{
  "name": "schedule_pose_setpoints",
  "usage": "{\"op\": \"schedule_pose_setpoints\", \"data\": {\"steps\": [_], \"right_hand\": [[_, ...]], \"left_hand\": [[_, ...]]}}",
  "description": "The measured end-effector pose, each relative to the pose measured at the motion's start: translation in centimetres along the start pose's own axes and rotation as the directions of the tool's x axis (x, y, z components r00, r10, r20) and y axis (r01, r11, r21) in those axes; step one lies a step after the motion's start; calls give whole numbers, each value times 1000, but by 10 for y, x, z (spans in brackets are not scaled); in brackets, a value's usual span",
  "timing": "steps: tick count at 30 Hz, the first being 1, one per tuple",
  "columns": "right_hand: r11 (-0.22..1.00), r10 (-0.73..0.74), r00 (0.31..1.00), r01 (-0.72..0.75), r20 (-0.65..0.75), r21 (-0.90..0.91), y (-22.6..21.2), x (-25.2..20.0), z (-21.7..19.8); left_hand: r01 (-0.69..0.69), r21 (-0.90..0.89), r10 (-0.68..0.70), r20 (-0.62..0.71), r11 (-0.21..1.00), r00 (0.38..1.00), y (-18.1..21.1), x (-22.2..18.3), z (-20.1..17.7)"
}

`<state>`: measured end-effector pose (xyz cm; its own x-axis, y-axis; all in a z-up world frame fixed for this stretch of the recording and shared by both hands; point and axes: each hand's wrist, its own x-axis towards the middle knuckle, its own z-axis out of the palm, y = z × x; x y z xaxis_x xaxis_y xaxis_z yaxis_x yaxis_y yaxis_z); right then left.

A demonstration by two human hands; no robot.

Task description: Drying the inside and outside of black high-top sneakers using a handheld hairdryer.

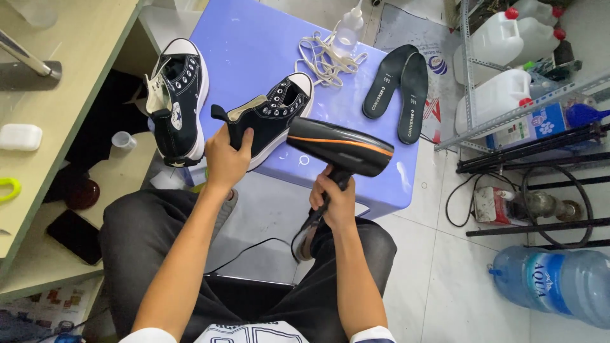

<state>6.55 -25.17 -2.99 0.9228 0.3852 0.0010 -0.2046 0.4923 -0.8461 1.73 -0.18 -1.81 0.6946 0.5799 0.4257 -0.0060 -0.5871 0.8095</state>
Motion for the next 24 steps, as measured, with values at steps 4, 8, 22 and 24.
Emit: {"op": "schedule_pose_setpoints", "data": {"steps": [4, 8, 22, 24], "right_hand": [[967, -49, 997, 62, 56, -246, 3, 7, -14], [982, -26, 998, 35, 50, -183, -1, 9, -13], [983, -27, 998, 36, 55, -178, 8, 1, 3], [997, 18, 993, -9, 115, -76, 7, -2, 3]], "left_hand": [[-22, -21, 21, -48, 1000, 999, -24, -7, 9], [-34, -49, 30, -63, 998, 998, -9, -2, 6], [79, -108, -69, 89, 991, 994, -21, 6, -8], [138, -82, -122, 171, 987, 978, -50, 5, -4]]}}
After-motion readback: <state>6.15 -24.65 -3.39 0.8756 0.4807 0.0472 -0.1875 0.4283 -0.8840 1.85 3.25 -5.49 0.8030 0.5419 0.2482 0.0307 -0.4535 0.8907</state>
